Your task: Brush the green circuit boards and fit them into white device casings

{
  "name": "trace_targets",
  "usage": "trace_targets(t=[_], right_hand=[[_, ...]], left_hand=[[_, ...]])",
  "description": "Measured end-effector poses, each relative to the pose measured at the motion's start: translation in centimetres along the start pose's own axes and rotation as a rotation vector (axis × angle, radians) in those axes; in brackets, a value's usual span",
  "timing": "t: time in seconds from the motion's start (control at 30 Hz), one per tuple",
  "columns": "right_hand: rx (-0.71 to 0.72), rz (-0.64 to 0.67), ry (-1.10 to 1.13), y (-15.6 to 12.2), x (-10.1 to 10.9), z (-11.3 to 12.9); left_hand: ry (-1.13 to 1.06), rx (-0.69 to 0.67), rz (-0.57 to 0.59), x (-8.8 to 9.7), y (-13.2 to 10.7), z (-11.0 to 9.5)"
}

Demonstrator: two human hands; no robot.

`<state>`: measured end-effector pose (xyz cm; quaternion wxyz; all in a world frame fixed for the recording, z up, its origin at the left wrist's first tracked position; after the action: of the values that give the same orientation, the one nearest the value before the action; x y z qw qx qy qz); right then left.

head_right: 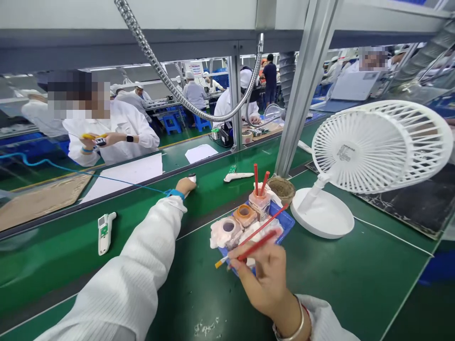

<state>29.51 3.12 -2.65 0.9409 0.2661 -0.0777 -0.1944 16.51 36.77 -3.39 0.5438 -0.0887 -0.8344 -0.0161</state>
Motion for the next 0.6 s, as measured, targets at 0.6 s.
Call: trace_targets(t=[0.6], right_hand=[[-0.009,-0.178,0.009,6.8,2.1,5.1]], left_hand=[[-1.665,0.061,0.225,7.2,-22.5,6.7]])
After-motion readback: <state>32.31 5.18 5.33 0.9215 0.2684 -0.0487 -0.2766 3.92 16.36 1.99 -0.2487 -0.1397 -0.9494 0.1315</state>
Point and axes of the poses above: each hand's wrist, its own y-axis towards the middle knuckle, its own x-axis out of the back of the hand, z = x × y, the point moved 1 cm from there along y, towards the middle knuckle, and after that the axes turned 8 degrees about -x, right-handed, at the moved point
